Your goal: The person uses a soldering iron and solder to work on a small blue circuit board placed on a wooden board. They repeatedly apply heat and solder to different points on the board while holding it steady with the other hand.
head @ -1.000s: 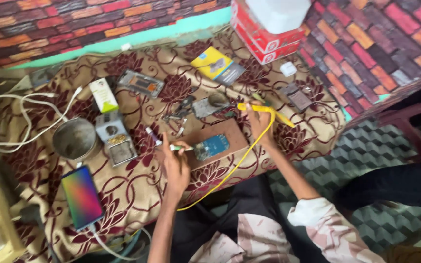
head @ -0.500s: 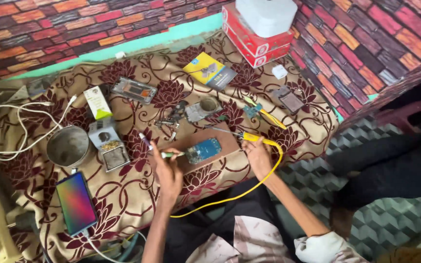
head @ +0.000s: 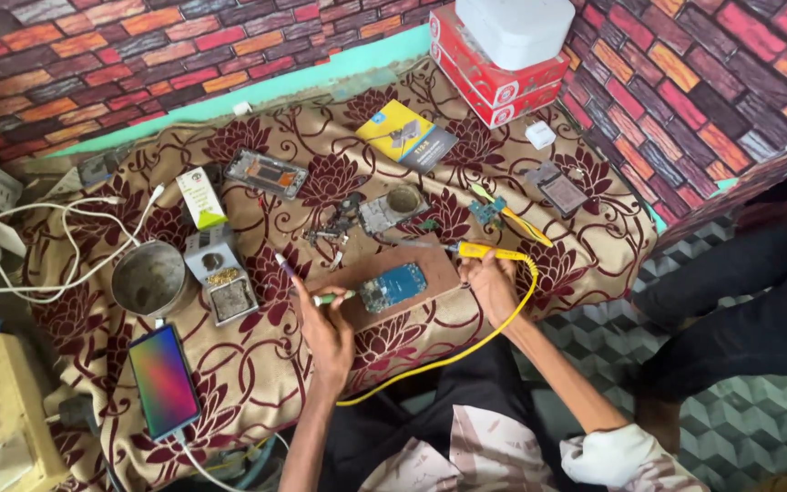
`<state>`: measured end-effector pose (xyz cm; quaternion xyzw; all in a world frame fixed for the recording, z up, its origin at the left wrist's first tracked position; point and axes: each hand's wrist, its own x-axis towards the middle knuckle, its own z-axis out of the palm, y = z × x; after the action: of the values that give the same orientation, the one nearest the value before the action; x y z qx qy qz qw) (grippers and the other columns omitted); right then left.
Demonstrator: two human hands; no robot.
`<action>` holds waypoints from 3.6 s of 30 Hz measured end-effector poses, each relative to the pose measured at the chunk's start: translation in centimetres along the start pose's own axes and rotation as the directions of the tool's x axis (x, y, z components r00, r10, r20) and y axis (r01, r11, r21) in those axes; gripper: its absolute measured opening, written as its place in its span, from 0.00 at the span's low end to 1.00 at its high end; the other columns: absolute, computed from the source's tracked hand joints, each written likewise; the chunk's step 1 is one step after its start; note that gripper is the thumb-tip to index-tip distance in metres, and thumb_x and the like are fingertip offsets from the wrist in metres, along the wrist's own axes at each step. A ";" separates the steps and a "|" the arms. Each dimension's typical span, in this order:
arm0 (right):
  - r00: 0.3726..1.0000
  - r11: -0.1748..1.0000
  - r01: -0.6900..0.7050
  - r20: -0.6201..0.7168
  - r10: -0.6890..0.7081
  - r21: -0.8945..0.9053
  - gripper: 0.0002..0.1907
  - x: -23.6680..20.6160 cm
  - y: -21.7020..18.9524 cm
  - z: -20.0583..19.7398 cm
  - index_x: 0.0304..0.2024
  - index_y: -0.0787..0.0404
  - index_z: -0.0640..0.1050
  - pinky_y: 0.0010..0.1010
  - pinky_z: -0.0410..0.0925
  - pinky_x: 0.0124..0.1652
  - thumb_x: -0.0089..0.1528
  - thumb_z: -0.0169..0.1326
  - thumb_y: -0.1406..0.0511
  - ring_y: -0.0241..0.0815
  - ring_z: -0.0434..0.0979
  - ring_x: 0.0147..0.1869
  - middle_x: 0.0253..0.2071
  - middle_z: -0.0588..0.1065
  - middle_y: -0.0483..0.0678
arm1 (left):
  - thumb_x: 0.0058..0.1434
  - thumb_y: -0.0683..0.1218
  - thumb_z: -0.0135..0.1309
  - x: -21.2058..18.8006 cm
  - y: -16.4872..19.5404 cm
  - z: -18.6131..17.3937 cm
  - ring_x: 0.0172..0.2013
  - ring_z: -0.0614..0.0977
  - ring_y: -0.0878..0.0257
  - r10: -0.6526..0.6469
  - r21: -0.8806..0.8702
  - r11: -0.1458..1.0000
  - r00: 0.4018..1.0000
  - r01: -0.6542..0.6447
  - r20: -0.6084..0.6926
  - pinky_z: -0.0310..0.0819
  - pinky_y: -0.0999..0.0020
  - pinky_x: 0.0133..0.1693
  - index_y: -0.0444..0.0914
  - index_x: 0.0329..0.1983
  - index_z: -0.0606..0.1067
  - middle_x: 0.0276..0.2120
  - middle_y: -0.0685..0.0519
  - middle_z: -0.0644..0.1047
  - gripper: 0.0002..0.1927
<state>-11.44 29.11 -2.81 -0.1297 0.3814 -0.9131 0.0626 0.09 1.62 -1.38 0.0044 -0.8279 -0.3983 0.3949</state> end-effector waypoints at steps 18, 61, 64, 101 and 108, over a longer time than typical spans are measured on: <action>0.997 0.994 -0.075 -0.013 0.076 0.083 0.10 -1.6 1.7 -3.1 0.41 0.58 0.76 0.39 0.70 0.55 0.73 0.54 0.59 0.40 0.74 0.51 0.51 0.78 0.47 | 0.68 0.34 0.54 -0.3 0.8 -0.7 0.35 0.79 0.64 0.073 0.060 0.996 0.993 -0.067 -0.094 0.65 0.67 0.41 0.35 0.77 0.54 0.41 0.54 0.85 0.36; 0.995 0.961 -0.101 0.005 0.103 0.257 0.20 -1.5 1.3 -2.7 0.53 0.59 0.77 0.35 0.69 0.55 0.70 0.49 0.52 0.39 0.74 0.52 0.48 0.77 0.43 | 0.69 0.30 0.55 -0.7 -1.1 -0.5 0.33 0.75 0.68 0.155 0.141 0.979 0.987 -0.149 -0.033 0.60 0.71 0.39 0.40 0.62 0.72 0.49 0.57 0.85 0.21; 0.996 0.960 -0.089 0.033 0.084 0.266 0.19 -1.4 1.3 -2.6 0.53 0.59 0.77 0.35 0.68 0.55 0.72 0.49 0.52 0.39 0.74 0.53 0.50 0.77 0.44 | 0.68 0.31 0.57 -0.3 -0.4 -0.7 0.30 0.73 0.70 0.181 0.280 0.945 0.983 -0.168 -0.022 0.56 0.67 0.41 0.40 0.65 0.70 0.46 0.59 0.85 0.24; 0.996 0.999 -0.005 -0.089 0.010 0.052 0.22 -2.0 0.3 -1.1 0.48 0.60 0.74 0.34 0.69 0.44 0.73 0.43 0.49 0.39 0.71 0.39 0.36 0.71 0.44 | 0.73 0.31 0.48 -0.4 -0.2 0.3 0.36 0.71 0.70 0.199 0.153 0.969 0.979 -0.192 -0.032 0.55 0.67 0.47 0.44 0.78 0.55 0.45 0.60 0.84 0.34; 0.998 0.998 0.043 -0.053 -0.040 0.056 0.24 -1.5 -0.6 0.1 0.51 0.62 0.76 0.31 0.68 0.37 0.75 0.42 0.48 0.38 0.69 0.34 0.33 0.68 0.43 | 0.67 0.29 0.47 -1.3 -0.1 0.4 0.41 0.76 0.63 0.098 0.011 0.995 0.989 -0.100 0.114 0.63 0.65 0.49 0.36 0.78 0.45 0.45 0.52 0.82 0.40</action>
<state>-10.02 29.76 -2.56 -0.1119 0.3540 -0.9278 0.0374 0.74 2.24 -2.42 -0.0558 -0.8515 -0.3708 0.3666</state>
